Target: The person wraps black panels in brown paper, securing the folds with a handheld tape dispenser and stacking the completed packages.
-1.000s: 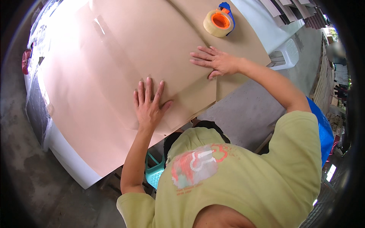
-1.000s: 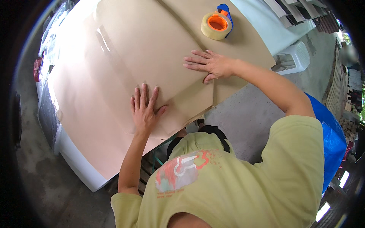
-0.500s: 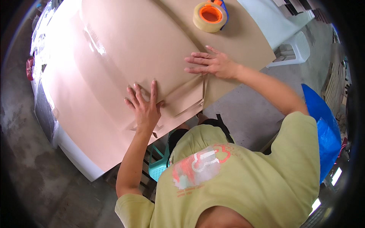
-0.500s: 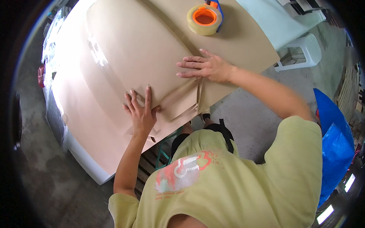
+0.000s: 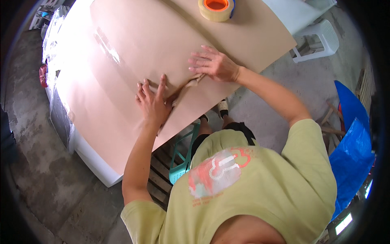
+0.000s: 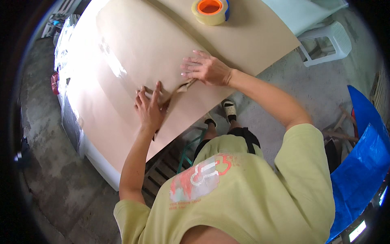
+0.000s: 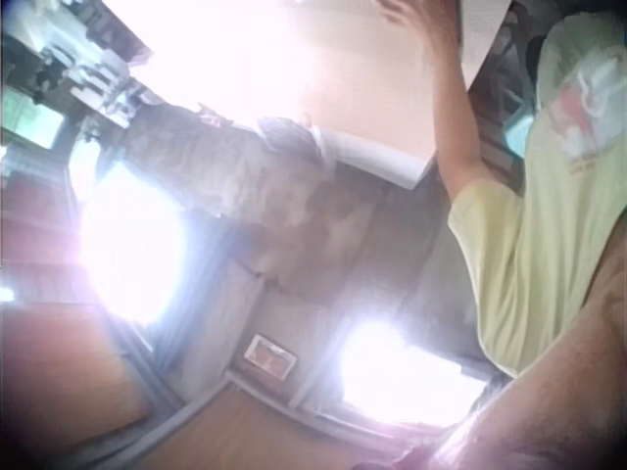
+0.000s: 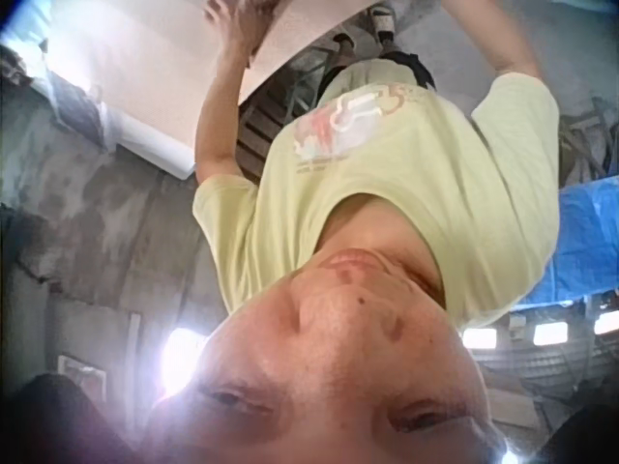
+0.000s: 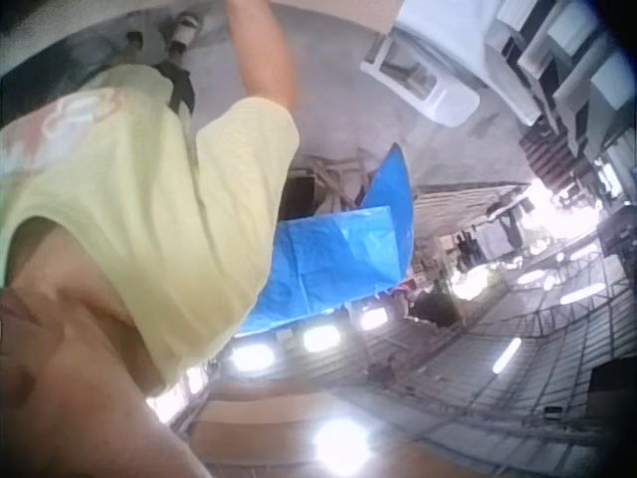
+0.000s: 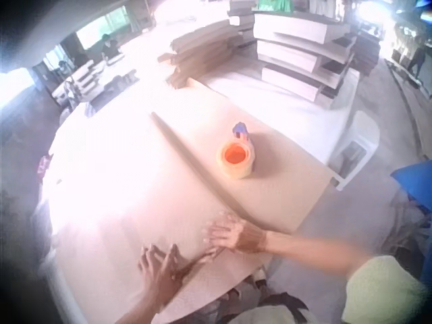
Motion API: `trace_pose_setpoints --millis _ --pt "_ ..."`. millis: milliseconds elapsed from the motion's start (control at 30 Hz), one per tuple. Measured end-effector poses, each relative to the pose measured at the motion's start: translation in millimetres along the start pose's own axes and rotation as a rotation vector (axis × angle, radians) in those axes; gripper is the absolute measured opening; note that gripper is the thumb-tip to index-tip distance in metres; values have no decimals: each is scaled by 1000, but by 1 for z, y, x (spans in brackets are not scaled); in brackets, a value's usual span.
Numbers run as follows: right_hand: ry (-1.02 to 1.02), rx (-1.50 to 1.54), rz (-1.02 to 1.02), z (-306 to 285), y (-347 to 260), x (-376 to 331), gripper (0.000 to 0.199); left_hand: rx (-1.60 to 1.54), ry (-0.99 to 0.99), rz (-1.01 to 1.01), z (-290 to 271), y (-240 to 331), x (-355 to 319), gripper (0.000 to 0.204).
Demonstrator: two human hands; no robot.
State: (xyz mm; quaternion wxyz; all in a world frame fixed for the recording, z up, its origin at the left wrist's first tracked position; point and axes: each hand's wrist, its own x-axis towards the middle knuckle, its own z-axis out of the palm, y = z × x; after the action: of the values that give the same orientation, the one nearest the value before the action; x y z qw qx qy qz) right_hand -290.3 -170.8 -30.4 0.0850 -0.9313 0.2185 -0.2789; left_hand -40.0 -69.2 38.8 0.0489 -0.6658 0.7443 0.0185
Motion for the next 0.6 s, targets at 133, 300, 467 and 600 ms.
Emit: trace_pose_setpoints --millis 133,300,467,600 --pt "57 177 118 6 -9 3 41 -84 -13 100 3 -44 -21 70" --pt "-45 338 310 -12 -13 15 34 15 -13 142 36 -132 -97 70" --pt "-89 408 477 -18 -10 21 27 -65 -128 148 18 -127 -96 77" --pt "-78 496 590 -22 -17 27 27 -524 104 197 12 -91 -84 50"
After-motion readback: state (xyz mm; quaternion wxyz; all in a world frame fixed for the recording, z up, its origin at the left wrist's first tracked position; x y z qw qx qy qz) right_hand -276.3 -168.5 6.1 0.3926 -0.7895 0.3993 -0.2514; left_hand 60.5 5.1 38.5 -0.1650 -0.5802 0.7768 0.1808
